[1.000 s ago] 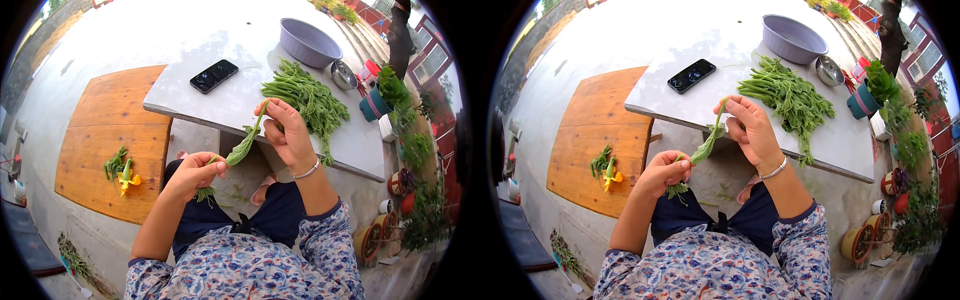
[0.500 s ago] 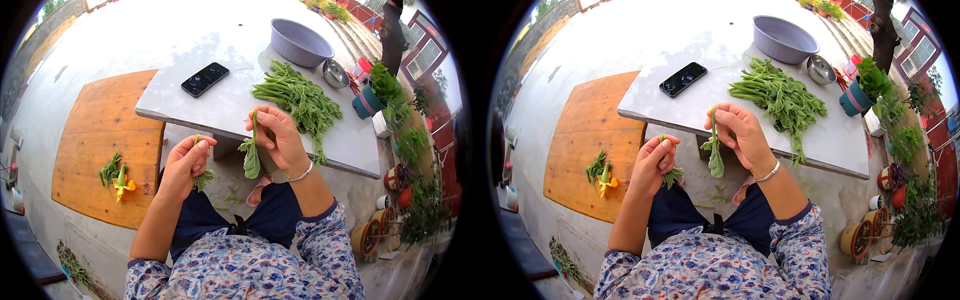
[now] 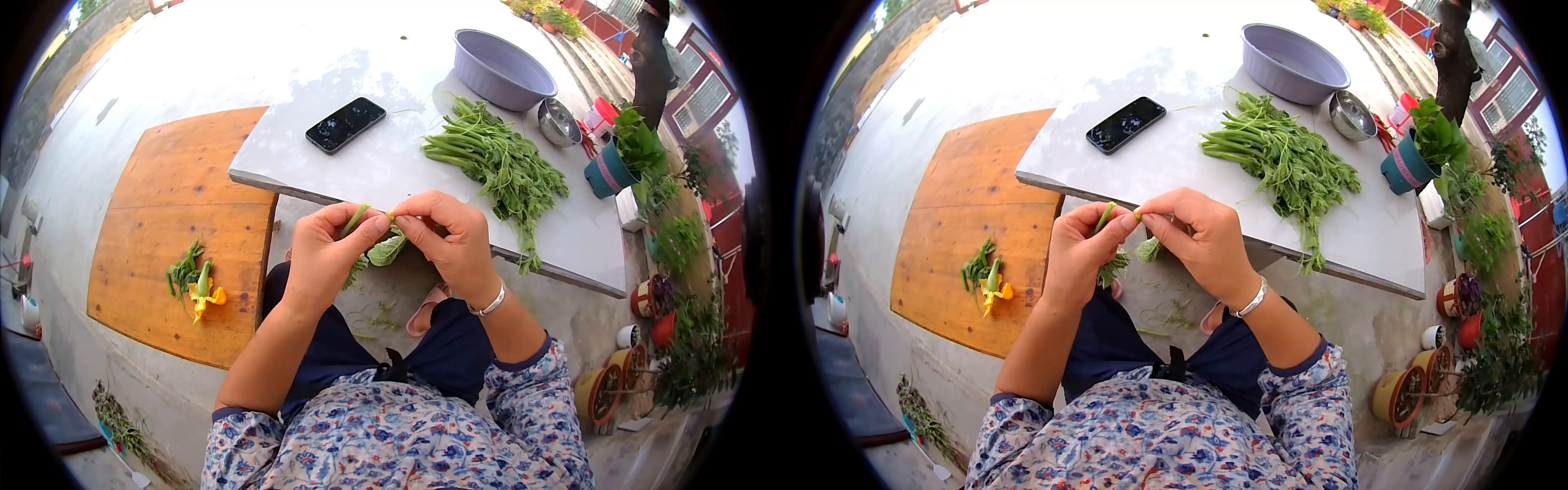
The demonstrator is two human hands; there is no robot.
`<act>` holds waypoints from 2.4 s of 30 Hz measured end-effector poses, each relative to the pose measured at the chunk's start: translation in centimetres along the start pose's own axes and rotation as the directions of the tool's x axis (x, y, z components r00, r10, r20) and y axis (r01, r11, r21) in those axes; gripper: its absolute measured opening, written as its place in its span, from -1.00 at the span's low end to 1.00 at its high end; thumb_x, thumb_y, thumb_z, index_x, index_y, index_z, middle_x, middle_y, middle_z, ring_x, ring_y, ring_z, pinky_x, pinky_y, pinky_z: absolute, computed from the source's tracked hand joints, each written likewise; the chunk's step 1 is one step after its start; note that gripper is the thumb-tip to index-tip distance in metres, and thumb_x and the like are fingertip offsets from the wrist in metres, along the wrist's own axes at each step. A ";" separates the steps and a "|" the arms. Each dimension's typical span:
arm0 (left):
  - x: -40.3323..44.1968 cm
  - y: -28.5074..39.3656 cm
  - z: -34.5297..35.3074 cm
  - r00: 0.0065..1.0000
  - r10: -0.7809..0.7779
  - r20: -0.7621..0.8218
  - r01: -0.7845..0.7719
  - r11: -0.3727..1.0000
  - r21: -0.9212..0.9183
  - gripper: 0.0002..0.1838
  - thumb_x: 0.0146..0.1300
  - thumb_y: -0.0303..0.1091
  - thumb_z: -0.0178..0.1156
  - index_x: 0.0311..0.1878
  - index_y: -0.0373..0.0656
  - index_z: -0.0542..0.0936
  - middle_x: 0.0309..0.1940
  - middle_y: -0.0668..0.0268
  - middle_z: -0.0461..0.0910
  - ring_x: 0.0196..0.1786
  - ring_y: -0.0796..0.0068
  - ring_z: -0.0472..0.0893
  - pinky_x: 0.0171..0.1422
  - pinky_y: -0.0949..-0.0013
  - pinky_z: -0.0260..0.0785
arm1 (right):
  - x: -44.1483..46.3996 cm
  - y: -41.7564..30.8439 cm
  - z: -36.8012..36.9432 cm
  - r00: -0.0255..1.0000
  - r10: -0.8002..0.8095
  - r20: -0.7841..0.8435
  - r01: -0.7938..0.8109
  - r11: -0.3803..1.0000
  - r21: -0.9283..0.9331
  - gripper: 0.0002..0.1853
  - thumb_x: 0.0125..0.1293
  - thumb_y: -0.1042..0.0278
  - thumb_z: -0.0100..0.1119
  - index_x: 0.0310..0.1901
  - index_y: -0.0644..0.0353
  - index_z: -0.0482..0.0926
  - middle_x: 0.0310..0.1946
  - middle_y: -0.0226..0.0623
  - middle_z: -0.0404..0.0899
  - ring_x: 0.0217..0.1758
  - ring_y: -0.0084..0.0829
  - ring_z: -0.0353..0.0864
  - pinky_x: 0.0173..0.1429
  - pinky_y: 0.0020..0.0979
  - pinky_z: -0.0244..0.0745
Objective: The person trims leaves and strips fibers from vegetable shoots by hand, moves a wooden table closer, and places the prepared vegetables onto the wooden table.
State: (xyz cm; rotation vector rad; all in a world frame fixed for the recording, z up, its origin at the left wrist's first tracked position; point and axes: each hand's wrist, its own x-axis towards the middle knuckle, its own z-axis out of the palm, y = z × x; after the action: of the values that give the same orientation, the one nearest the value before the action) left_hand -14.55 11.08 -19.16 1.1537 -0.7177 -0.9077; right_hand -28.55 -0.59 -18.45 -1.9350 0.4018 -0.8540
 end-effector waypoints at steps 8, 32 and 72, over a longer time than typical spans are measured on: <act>0.6 0.2 -0.7 0.996 -0.084 0.024 0.083 0.996 0.043 -0.88 0.23 -0.39 0.30 -0.29 -0.26 0.62 -0.59 0.60 0.41 -0.60 0.87 0.23 -0.55 0.68 -0.02 | 0.4 0.4 0.3 0.837 -0.541 0.084 0.504 0.700 -0.507 -0.84 0.11 0.49 0.32 -0.24 0.11 0.64 -0.38 -0.38 0.61 -0.55 -0.43 0.60 -0.54 -0.44 0.46; 1.2 -0.5 -0.8 0.965 -0.222 0.140 0.256 0.915 -0.313 -0.91 0.20 -0.44 0.22 -0.41 -0.17 0.52 -0.68 0.57 0.33 -0.71 0.82 0.17 -0.63 0.65 -0.10 | 0.2 0.8 1.6 0.865 -0.501 -0.015 0.456 0.799 -0.391 -0.83 0.14 0.52 0.28 -0.20 0.19 0.62 -0.40 -0.39 0.59 -0.61 -0.54 0.52 -0.58 -0.50 0.37; -0.7 -1.8 0.3 0.985 0.026 0.173 -0.019 0.999 -0.044 -0.76 0.18 -0.55 0.33 -0.07 -0.30 0.60 -0.19 0.35 0.64 -0.13 0.66 0.60 -0.01 0.58 0.46 | -2.4 -0.3 -0.7 0.971 0.213 0.112 -0.241 0.887 0.394 -0.87 0.30 0.41 0.25 -0.17 0.23 0.68 -0.39 -0.52 0.58 -0.51 -0.80 0.36 -0.44 -0.71 0.27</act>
State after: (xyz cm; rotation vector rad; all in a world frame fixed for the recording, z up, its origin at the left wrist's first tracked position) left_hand -15.56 11.27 -20.77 1.0360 -0.8475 -1.0083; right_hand -30.74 0.52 -18.97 -1.4918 0.3700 -0.6572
